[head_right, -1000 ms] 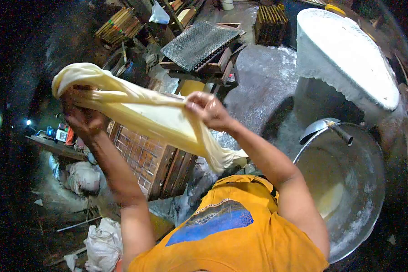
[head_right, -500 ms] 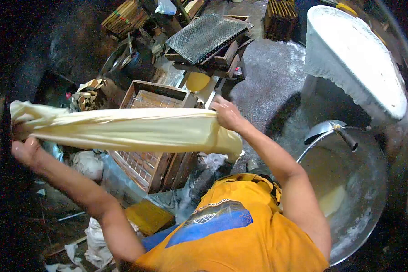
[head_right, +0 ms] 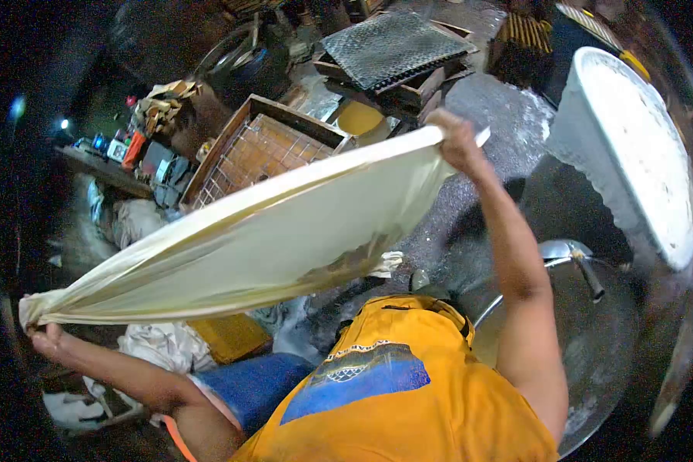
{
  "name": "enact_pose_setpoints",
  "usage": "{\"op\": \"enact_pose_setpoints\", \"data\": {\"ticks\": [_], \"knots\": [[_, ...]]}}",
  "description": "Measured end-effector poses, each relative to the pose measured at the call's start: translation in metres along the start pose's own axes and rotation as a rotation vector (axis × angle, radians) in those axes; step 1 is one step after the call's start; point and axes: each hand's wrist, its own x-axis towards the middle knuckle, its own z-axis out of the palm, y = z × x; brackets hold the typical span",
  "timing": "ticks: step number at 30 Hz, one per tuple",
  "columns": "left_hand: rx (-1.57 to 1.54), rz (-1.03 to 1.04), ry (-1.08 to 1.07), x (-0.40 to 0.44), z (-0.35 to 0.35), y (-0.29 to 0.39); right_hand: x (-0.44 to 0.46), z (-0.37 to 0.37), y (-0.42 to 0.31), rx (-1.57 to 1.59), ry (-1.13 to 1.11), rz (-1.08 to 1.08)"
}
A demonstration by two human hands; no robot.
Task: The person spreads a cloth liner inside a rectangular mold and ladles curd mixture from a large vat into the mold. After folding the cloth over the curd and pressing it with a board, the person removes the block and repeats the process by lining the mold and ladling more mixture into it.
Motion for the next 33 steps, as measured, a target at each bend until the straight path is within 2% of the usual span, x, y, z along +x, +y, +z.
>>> {"op": "enact_pose_setpoints", "data": {"ticks": [1,2,3,4,5,6,7,8,10,11,12,13,15,16,18,19,21,22,23,24,26,28,29,30,31,33], "knots": [[0.013,-0.023,0.008,-0.002,-0.021,0.000,0.016,-0.012,0.000,0.193,0.031,-0.048],[0.076,-0.059,0.044,-0.007,-0.043,-0.005,0.029,-0.033,-0.029,-0.117,0.110,-0.076],[0.083,-0.100,0.073,-0.021,-0.049,0.001,0.050,-0.057,-0.047,-0.052,0.106,-0.264],[0.083,-0.174,0.113,-0.032,-0.051,0.008,0.069,-0.072,-0.054,-0.181,0.242,-0.384],[0.069,-0.263,0.164,-0.043,-0.052,0.014,0.087,-0.086,-0.061,-0.151,0.276,-0.400],[0.066,-0.353,0.196,-0.057,-0.050,0.021,0.100,-0.104,-0.079,-0.310,0.367,-0.541],[-0.062,-0.500,0.341,-0.065,-0.050,0.031,0.112,-0.119,-0.093,-0.287,0.341,-0.409],[-0.043,-0.504,0.368,-0.071,-0.053,0.033,0.130,-0.139,-0.095,-0.353,0.256,-0.333],[-0.003,-0.514,0.421,-0.084,-0.064,0.035,0.177,-0.186,-0.092,-0.483,0.300,-0.620],[-0.004,-0.527,0.449,-0.084,-0.079,0.035,0.185,-0.184,-0.090,-0.233,0.419,-0.535],[-0.017,-0.542,0.453,-0.073,-0.099,0.031,0.166,-0.171,-0.163,-0.091,0.432,-0.309],[-0.036,-0.554,0.449,-0.060,-0.120,0.028,0.178,-0.190,-0.192,-0.184,0.167,-0.136],[-0.087,-0.586,0.409,-0.032,-0.154,0.023,0.209,-0.201,-0.189,-0.348,0.421,-0.500],[-0.095,-0.550,0.173,-0.034,-0.160,0.029,0.198,-0.193,-0.206,-0.503,0.407,-0.730],[-0.030,-0.528,-0.011,-0.035,-0.160,0.040,0.202,-0.202,-0.224,-0.282,0.064,-0.433],[0.041,-0.543,0.039,-0.045,-0.127,0.052,0.201,-0.204,-0.218,-0.294,-0.025,-0.408],[0.286,-0.482,-0.145,-0.071,-0.094,0.064,0.194,-0.201,-0.203,-0.320,-0.196,-0.352],[0.459,-0.401,-0.378,-0.085,-0.090,0.061,0.188,-0.197,-0.195,-0.332,-0.281,-0.323],[0.602,-0.429,-0.556,-0.106,-0.067,0.067,0.184,-0.191,-0.189,-0.346,-0.368,-0.295],[0.718,-0.542,-0.747,-0.135,-0.034,0.074,0.178,-0.185,-0.184,-0.358,-0.455,-0.269],[0.887,-0.743,-1.140,-0.190,0.020,0.084,0.168,-0.174,-0.180,-0.338,-0.618,-0.081],[1.077,-0.950,-1.520,-0.225,0.029,0.065,0.164,-0.161,-0.159,-0.690,-0.691,-0.103],[1.112,-0.955,-1.638,-0.244,0.028,0.054,0.162,-0.155,-0.149,-0.862,-0.735,-0.124],[1.006,-0.654,-1.940,-0.253,0.002,0.026,0.153,-0.155,-0.127,-0.610,-0.649,-0.159],[1.404,-0.580,-2.017,-0.267,-0.002,0.024,0.149,-0.155,-0.107,-0.540,-0.586,-0.395],[1.769,-0.091,-1.456,-0.299,-0.026,0.014,0.133,-0.148,-0.089,-0.565,-0.297,-0.516]]}}
